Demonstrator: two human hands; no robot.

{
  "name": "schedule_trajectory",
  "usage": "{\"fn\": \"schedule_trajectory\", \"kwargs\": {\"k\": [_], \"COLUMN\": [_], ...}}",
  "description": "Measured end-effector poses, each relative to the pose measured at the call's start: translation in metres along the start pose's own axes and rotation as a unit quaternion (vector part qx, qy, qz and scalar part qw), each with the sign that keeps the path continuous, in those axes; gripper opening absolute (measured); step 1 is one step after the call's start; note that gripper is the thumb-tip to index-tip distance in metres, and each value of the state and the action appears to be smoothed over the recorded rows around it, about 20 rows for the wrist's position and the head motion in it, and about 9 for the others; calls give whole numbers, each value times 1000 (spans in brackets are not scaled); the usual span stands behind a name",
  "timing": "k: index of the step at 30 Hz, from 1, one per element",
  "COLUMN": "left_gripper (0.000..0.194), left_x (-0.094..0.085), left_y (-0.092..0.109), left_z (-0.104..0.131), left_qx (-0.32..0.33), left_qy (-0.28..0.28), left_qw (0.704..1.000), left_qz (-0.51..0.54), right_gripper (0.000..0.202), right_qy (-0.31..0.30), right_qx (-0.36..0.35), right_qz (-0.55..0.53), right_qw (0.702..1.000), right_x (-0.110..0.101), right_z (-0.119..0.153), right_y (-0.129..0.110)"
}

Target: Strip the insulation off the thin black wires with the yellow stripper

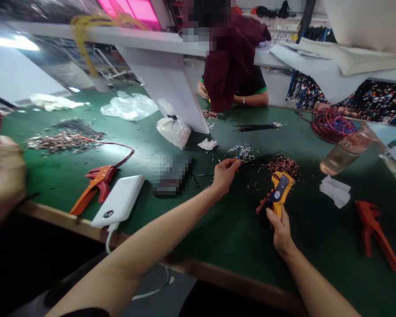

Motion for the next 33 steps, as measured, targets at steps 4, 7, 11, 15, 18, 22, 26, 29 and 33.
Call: {"fn": "schedule_trajectory", "kwargs": {"k": [4, 7, 11, 15, 18, 22, 26, 29, 33], "left_gripper": [26, 29, 27, 23, 19, 12, 10, 11, 10], "left_x": [-10, -17, -11, 10, 26, 33, 29, 21, 2], "left_y": [1, 0, 1, 8, 14, 16, 20, 32, 54], "left_z": [-53, -69, -50, -18, -4, -2, -8, -15, -30], "left_qx": [14, 42, 85, 128, 147, 140, 123, 117, 82], "left_qy": [3, -14, -90, -173, -221, -243, -254, -265, -306], "left_qw": [996, 988, 966, 929, 899, 872, 862, 866, 874], "left_qz": [-83, -151, -228, -301, -349, -402, -421, -407, -369], "right_gripper": [33, 34, 36, 37, 39, 41, 41, 41, 40], "right_qy": [7, 8, 11, 25, 34, 41, 40, 39, 51], "right_qx": [-1, -5, -5, 0, 8, 12, 7, 8, 21], "right_qz": [-18, -16, -17, -39, -57, -72, -77, -84, -102], "right_qw": [1000, 1000, 1000, 999, 998, 997, 996, 996, 993], "right_x": [0, 1, 1, 0, 0, 2, 4, 4, 3], "right_z": [-2, -3, -4, -5, -5, -5, -6, -7, -8], "right_y": [2, 3, 4, 7, 8, 6, 4, 5, 7]}}
Point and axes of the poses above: each hand's wrist, its own z-axis away from the middle knuckle, its own x-axis out of the palm, y = z × x, the point moved 6 cm from there along -z, towards the middle knuckle, and after that the axes turned 6 degrees about x, right-handed, at the moved point
